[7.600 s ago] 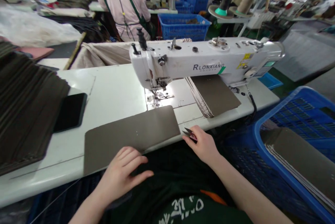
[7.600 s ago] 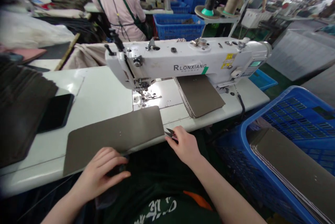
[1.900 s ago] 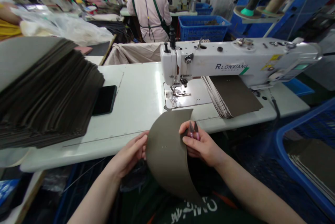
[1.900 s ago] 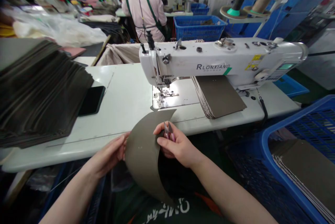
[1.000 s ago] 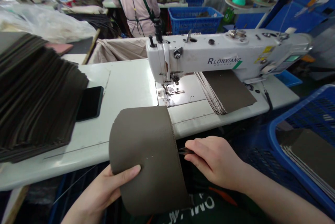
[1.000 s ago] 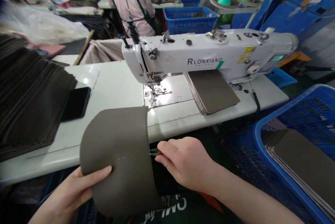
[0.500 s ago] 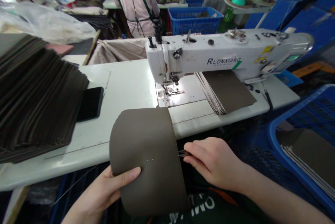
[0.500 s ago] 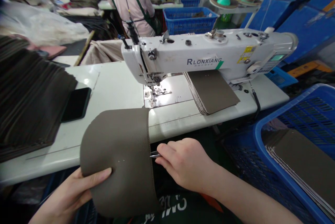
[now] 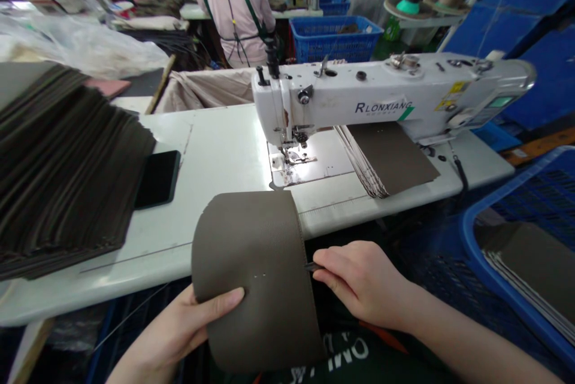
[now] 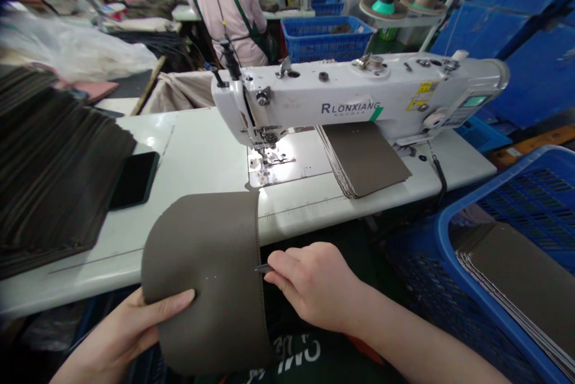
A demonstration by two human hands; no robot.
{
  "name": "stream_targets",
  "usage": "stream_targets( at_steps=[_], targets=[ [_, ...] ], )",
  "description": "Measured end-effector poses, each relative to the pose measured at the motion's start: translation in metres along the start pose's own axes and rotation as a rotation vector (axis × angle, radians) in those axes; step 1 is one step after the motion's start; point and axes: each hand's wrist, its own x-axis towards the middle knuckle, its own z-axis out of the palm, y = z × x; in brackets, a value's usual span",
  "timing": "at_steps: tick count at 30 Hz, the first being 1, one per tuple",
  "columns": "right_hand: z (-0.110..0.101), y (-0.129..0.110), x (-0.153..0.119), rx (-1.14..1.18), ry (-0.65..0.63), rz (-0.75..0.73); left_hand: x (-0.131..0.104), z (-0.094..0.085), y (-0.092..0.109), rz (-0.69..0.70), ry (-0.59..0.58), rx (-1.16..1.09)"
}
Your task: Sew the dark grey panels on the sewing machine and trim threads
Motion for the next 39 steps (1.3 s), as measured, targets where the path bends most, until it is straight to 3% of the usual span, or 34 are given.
stream_targets(
  at_steps=[6, 15, 22, 30, 39],
  targets=[
    [-0.005, 0.001, -0.003, 0.051, 0.028, 0.022, -0.002, -0.001, 0.000, 0.005, 0.001, 0.021],
    [-0.004, -0.002, -0.010, -0.059, 0.003, 0.015, -0.004, -0.001, 0.001, 0.008, -0.014, 0.028],
    [-0.009, -0.004, -0.012, 0.060, -0.065, 0.024, -0.005, -0.004, 0.000, 0.009, -0.027, 0.023],
    [-0.004, 0.002, -0.007, 0.005, -0.091, -0.037, -0.006, 0.004, 0.004, -0.017, -0.019, 0.008],
    [-0.001, 0.005, -0.006, 0.022, -0.082, -0.041, -0.002, -0.001, 0.003, -0.045, -0.035, 0.023]
  ],
)
